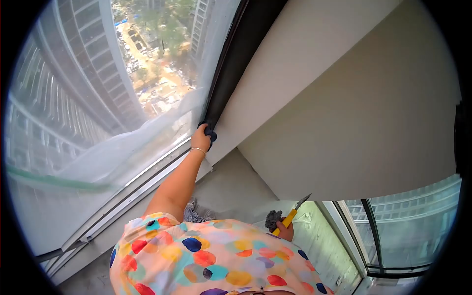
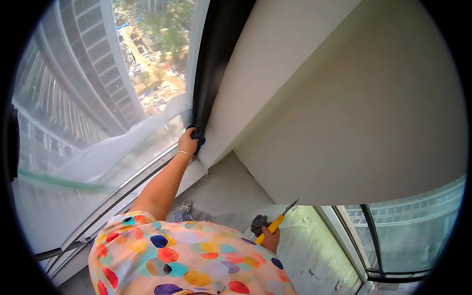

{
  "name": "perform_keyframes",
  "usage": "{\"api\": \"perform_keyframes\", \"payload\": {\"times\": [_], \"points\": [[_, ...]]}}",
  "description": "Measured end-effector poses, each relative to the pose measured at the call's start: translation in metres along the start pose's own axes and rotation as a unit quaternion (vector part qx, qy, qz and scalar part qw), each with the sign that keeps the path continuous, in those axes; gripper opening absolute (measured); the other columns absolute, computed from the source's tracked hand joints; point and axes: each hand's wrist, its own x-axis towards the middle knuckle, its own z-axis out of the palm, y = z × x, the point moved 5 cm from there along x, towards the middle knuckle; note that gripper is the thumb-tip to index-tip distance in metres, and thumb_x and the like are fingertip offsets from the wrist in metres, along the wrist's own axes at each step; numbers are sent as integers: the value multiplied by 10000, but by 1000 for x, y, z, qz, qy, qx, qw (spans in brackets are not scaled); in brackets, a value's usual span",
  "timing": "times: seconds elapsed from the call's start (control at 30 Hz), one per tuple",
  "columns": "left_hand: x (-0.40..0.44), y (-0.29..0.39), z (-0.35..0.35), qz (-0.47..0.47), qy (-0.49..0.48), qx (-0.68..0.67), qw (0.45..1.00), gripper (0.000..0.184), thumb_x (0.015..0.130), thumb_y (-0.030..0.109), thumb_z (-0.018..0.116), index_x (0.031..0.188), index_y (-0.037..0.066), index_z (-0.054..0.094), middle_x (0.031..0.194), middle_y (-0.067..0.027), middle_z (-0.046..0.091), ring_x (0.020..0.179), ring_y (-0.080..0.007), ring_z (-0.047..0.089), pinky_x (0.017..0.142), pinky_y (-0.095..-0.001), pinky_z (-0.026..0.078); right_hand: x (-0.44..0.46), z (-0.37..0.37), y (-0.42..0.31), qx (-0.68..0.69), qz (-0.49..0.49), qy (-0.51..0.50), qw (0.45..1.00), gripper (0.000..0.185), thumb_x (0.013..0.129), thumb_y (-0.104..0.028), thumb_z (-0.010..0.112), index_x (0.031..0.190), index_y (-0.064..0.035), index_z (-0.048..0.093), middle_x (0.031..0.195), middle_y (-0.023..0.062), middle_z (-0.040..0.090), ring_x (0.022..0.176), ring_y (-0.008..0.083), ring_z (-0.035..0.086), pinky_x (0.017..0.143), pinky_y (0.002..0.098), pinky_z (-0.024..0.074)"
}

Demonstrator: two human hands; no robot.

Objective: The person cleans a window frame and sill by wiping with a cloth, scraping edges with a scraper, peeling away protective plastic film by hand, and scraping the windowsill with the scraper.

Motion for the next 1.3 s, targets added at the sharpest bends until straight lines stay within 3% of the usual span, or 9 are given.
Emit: {"api": "perform_keyframes", "payload": {"times": [0.03,0.2,0.3,0.37,0.43,0.47,0.63,0.83,1.3], "points": [[-6,-71,34,-172,-38,-94,980,450,681,17,691,1120,78,611,1007,-147,662,955,-299,634,846,-356,493,2,-2,0,6,-6,-5,1000,325,790,-18,628,1083,-17,488,859,95,550,628,208,571,538,345,517],[-29,128,-92,138,111,-204,963,439,738,48,672,1166,83,583,1064,-143,644,988,-268,628,869,-339,477,14,-6,11,14,-14,-38,999,330,795,-14,620,1090,-20,473,884,109,542,670,236,600,529,368,549],[-20,316,-197,430,317,-178,826,591,715,87,748,1236,28,476,1189,-178,535,1109,-364,512,939,-378,416,-7,8,-4,27,8,-37,999,320,805,-29,620,1092,-24,478,889,98,537,679,219,589,561,341,542],[7,378,-213,429,376,-119,813,597,712,207,765,1219,79,477,1167,-174,494,1112,-355,456,948,-405,372,-1,8,-1,33,-3,-45,998,306,821,-26,607,1096,-26,475,903,97,536,681,216,589,554,339,533],[14,410,-204,475,441,-9,761,521,714,17,624,1218,32,494,1184,-214,493,1048,-393,498,933,-433,399,-4,16,-4,34,11,-46,998,311,822,-36,611,1100,-22,472,914,99,540,686,211,586,567,330,530],[10,413,-210,468,361,-137,795,500,712,16,623,1199,45,512,1167,-207,506,1039,-391,502,929,-436,401,-4,17,-6,30,19,-40,999,311,823,-40,608,1103,-22,472,915,96,539,689,207,582,576,327,528],[15,389,-176,481,457,-75,744,339,690,-4,611,1020,49,551,991,-169,559,957,-370,521,850,-433,419,0,14,10,96,38,-19,995,293,836,-52,581,1107,-43,472,898,71,530,705,178,569,593,311,523],[32,292,-111,452,416,-34,789,560,689,237,770,1161,108,498,1073,-143,473,1065,-332,460,936,-386,360,30,2,22,61,95,-16,993,298,834,-43,589,1106,-43,466,917,77,524,714,183,568,589,311,515],[-9,-9,73,168,360,3,918,430,665,105,702,1035,84,485,1015,-133,430,1010,-326,479,903,-340,376,130,-57,124,-54,179,-63,980,264,828,-24,563,1070,-74,469,920,87,535,696,214,584,552,347,518]]}}
